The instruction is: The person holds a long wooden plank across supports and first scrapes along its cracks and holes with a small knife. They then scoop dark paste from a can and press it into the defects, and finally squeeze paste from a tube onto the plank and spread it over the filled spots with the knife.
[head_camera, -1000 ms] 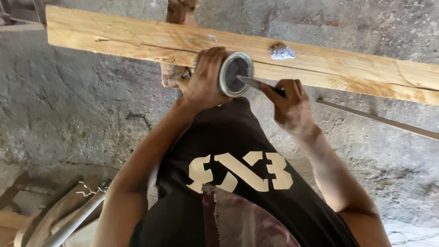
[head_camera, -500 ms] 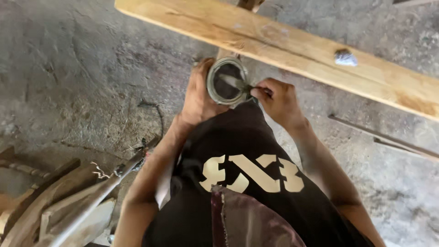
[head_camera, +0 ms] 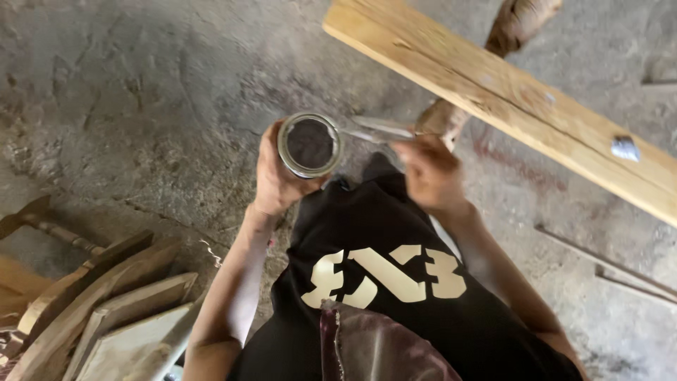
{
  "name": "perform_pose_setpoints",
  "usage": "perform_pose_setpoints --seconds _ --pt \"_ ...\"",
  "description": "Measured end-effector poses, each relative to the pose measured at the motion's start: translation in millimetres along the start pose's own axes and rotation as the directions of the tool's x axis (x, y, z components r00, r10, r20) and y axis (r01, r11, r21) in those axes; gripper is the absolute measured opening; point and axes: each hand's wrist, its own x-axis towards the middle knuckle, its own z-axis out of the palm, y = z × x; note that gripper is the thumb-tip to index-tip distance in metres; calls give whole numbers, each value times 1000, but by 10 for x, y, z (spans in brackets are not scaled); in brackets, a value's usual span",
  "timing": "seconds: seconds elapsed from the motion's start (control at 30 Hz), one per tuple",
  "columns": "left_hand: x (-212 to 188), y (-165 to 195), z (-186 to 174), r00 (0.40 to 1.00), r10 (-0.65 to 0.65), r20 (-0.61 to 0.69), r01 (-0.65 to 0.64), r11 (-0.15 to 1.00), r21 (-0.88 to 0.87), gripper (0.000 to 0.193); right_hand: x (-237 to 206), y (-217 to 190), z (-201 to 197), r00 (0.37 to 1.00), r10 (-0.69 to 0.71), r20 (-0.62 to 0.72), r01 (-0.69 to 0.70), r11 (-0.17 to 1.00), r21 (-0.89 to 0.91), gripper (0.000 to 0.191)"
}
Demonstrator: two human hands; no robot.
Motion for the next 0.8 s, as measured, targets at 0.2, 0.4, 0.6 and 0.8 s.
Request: perform_pose_setpoints --seconds 0.2,0.4,0.6,0.8 --pt "386 -247 -362 996 59 -64 -51 991 125 111 900 -5 611 937 -294 185 296 955 20 42" --pt "773 -1070 -1092 941 -279 -193 251 955 -158 114 1615 686 971 902 -162 401 254 949 -188 43" --pt "1462 -2001 -1892 792 -418 -444 386 907 -166 112 3006 1026 1996 985 -81 152 89 995 -46 22" --pt "2371 -2816 -2428 709 -509 -487 341 853 -396 110 4456 750 2703 971 -89 220 87 996 19 18"
